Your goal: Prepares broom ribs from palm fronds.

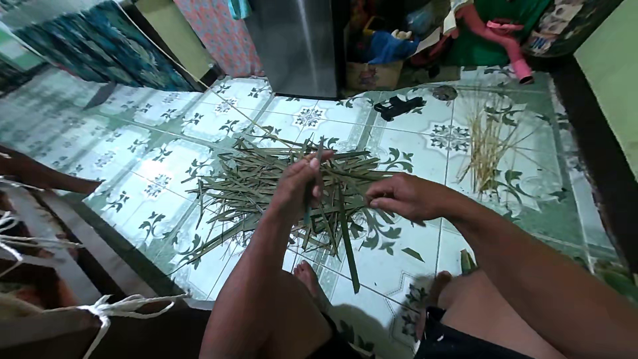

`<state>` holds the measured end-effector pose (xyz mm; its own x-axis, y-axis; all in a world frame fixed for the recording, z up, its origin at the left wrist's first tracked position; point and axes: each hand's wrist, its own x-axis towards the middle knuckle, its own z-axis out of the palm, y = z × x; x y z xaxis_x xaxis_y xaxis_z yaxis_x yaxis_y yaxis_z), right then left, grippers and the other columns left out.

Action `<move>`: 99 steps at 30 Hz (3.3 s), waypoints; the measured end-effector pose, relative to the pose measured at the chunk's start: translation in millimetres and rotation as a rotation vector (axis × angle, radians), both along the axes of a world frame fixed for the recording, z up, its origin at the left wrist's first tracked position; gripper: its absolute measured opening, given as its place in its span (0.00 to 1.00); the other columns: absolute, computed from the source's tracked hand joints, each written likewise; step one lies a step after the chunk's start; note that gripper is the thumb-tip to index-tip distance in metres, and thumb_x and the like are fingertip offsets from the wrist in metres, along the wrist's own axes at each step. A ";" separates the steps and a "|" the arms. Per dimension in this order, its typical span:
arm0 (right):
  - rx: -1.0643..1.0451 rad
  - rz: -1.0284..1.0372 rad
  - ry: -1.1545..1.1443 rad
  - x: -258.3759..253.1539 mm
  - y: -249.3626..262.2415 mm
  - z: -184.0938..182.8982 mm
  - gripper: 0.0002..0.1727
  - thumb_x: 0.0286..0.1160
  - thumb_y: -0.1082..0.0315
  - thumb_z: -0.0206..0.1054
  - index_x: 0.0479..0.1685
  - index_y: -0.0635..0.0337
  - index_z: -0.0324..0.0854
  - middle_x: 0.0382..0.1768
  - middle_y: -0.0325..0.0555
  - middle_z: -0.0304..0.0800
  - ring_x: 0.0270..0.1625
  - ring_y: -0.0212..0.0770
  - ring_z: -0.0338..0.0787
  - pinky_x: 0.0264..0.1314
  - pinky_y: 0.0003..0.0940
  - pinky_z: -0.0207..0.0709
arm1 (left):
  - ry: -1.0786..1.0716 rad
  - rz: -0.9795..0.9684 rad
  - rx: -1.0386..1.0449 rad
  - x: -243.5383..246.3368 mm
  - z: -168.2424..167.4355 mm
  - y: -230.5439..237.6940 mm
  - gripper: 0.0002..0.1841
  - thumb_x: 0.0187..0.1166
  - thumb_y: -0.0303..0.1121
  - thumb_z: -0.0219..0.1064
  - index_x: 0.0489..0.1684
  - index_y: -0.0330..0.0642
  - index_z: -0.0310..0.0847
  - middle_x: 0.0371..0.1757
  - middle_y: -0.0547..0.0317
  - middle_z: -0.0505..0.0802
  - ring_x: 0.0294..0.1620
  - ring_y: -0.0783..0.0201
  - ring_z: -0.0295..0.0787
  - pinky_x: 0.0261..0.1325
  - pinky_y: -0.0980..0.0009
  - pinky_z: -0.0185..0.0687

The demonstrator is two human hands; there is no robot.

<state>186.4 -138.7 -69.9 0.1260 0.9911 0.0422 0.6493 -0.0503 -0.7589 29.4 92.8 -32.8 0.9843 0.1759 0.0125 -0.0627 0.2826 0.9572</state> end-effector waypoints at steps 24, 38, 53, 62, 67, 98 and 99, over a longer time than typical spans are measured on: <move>0.295 -0.318 -0.214 -15.3 3.7 -0.6 0.13 0.83 0.66 0.60 0.46 0.63 0.90 0.37 0.47 0.85 0.40 0.40 0.85 0.47 0.40 0.82 | 0.157 -0.021 0.125 14.1 -18.1 -28.4 0.21 0.92 0.39 0.51 0.79 0.47 0.73 0.18 0.66 0.80 0.13 0.74 0.75 0.17 0.79 0.76; 0.465 -0.405 -0.606 -16.1 7.0 -5.6 0.10 0.75 0.70 0.61 0.35 0.62 0.88 0.29 0.47 0.81 0.27 0.46 0.84 0.23 0.43 0.76 | 0.195 -0.011 0.067 17.3 -12.8 -40.7 0.20 0.92 0.36 0.52 0.77 0.43 0.75 0.18 0.66 0.80 0.13 0.75 0.73 0.18 0.80 0.74; -0.122 -0.223 0.250 -1.3 1.3 0.0 0.11 0.83 0.61 0.65 0.49 0.61 0.82 0.37 0.44 0.87 0.34 0.34 0.88 0.43 0.35 0.86 | -0.132 0.157 -0.034 -3.4 -1.0 25.1 0.21 0.90 0.48 0.53 0.71 0.50 0.79 0.14 0.69 0.77 0.09 0.75 0.71 0.14 0.79 0.74; 0.011 -0.253 0.228 -22.7 14.5 -3.3 0.18 0.88 0.57 0.58 0.61 0.61 0.81 0.34 0.42 0.84 0.28 0.30 0.80 0.34 0.31 0.80 | -0.036 0.079 0.081 2.8 -8.1 -1.1 0.20 0.91 0.44 0.52 0.76 0.50 0.77 0.16 0.69 0.78 0.11 0.75 0.73 0.16 0.78 0.76; 0.382 -0.413 -0.090 -33.5 19.9 -10.0 0.19 0.88 0.60 0.54 0.41 0.63 0.88 0.32 0.44 0.86 0.32 0.31 0.81 0.38 0.29 0.77 | 0.163 -0.070 0.185 11.1 -14.4 -34.0 0.20 0.92 0.35 0.51 0.76 0.40 0.76 0.19 0.67 0.81 0.15 0.75 0.75 0.20 0.80 0.75; 0.516 -0.427 -0.255 -11.2 -1.8 -25.2 0.16 0.83 0.63 0.60 0.47 0.63 0.92 0.32 0.45 0.86 0.34 0.33 0.83 0.40 0.27 0.79 | -0.250 0.278 -0.175 -14.4 12.8 54.0 0.21 0.94 0.49 0.41 0.67 0.59 0.79 0.12 0.77 0.75 0.08 0.80 0.68 0.15 0.83 0.69; 0.508 -0.441 -0.272 -13.1 -0.8 -25.9 0.16 0.83 0.63 0.60 0.47 0.62 0.92 0.32 0.45 0.86 0.34 0.35 0.83 0.40 0.29 0.80 | -0.229 0.275 -0.158 -13.7 9.3 52.1 0.20 0.94 0.50 0.43 0.67 0.60 0.79 0.12 0.77 0.75 0.09 0.80 0.68 0.15 0.83 0.70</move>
